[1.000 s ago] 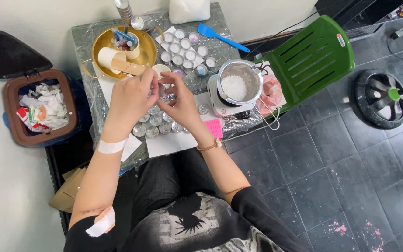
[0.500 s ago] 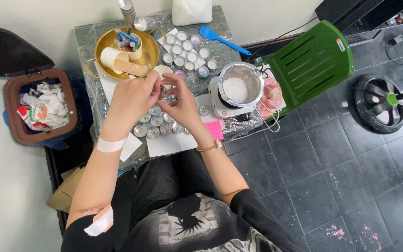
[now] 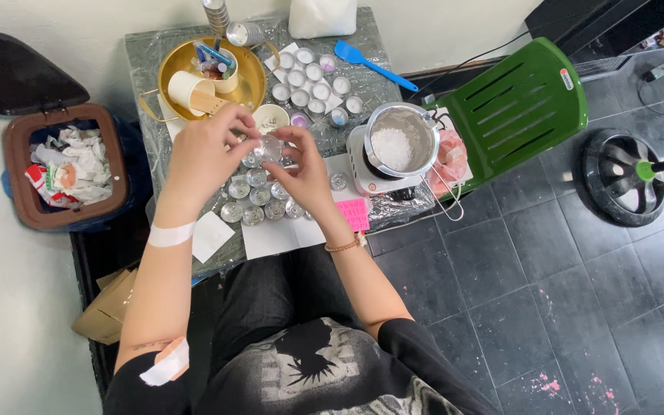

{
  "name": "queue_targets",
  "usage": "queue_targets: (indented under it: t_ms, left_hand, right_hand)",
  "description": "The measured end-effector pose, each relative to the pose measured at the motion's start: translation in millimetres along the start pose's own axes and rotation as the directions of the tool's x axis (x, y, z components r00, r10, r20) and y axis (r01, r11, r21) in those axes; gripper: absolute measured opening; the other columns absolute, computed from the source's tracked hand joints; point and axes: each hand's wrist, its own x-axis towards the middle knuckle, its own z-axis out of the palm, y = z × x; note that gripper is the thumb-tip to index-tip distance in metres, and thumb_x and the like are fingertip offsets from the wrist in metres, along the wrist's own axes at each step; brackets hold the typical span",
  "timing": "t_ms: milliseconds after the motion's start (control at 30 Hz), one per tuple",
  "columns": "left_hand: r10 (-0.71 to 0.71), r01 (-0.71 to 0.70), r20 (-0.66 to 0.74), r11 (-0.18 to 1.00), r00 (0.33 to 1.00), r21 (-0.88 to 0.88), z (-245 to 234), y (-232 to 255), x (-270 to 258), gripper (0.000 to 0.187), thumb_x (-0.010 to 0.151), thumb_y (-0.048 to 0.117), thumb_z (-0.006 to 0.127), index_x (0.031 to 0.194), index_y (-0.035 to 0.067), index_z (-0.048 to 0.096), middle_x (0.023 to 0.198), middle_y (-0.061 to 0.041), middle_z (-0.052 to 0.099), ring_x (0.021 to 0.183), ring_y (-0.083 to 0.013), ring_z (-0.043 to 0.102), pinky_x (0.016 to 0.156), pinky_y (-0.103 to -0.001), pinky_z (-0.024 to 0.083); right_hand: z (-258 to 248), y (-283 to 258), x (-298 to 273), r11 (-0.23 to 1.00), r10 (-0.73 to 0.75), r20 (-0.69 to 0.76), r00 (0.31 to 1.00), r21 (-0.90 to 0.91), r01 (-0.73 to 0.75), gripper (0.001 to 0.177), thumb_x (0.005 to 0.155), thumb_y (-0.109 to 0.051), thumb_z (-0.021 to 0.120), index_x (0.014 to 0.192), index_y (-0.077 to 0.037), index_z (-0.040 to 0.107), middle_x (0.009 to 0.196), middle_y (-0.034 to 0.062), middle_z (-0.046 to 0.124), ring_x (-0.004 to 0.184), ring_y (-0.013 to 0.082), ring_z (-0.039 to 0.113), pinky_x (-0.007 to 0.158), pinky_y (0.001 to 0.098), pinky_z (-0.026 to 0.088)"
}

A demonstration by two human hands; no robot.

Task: Organizing candle tins and stirring melting wax in an electric heater.

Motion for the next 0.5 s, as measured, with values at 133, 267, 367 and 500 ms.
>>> queue_targets:
  t_ms: [133, 267, 367, 500]
  left_hand:
    - [0.062, -0.094, -0.226, 0.986, 0.972, -0.136, 27, -36, -20, 0.025, 0.095, 0.015, 0.076, 0.116, 0.009, 0.064, 0.107, -0.003, 0.079, 0.085, -0.0154, 0.076, 0.067, -0.032, 0.052]
    - [-0.291, 0.172, 0.009, 0.542, 0.957, -0.823, 79, -72, -40, 0.034, 0.105, 0.016, 0.056, 0.137, 0.007, 0.058, 0.127, -0.004, 0.071, 0.100, -0.0129, 0.073, 0.084, -0.027, 0.057]
    - [-0.327, 0.233, 0.146, 0.246, 0.934, -0.941, 108, -92, -50, 0.038, 0.105, 0.013, 0.055, 0.142, 0.005, 0.057, 0.130, -0.006, 0.067, 0.108, -0.0125, 0.069, 0.090, -0.027, 0.057]
    - [-0.356, 0.155, 0.050, 0.273, 0.933, -0.950, 118, -107, -55, 0.041, 0.102, 0.005, 0.063, 0.142, 0.002, 0.057, 0.130, -0.007, 0.065, 0.107, -0.0100, 0.065, 0.089, -0.026, 0.055]
  right_hand:
    - [-2, 4, -5, 0.999, 0.000, 0.010, 1.000, 0.038, -0.001, 0.045, 0.092, 0.000, 0.076, 0.129, -0.010, 0.052, 0.138, 0.0068, 0.060, 0.101, 0.0106, 0.065, 0.070, 0.0248, 0.063]
    - [6, -1, -7, 0.949, -0.114, 0.015, 0.993, -0.296, 0.114, 0.022, 0.099, -0.011, 0.072, 0.120, -0.011, 0.071, 0.138, 0.0072, 0.065, 0.111, 0.0137, 0.070, 0.075, 0.0261, 0.059]
    - [11, -1, -5, 0.877, -0.140, 0.079, 0.987, -0.452, 0.161, 0.021, 0.095, -0.015, 0.074, 0.117, -0.014, 0.072, 0.133, 0.0055, 0.068, 0.108, 0.0166, 0.071, 0.073, 0.0267, 0.058]
    - [12, 1, 1, 0.938, 0.035, 0.153, 0.988, -0.347, 0.021, 0.029, 0.094, -0.015, 0.073, 0.122, -0.013, 0.065, 0.130, 0.0020, 0.071, 0.112, 0.0208, 0.072, 0.078, 0.0277, 0.058]
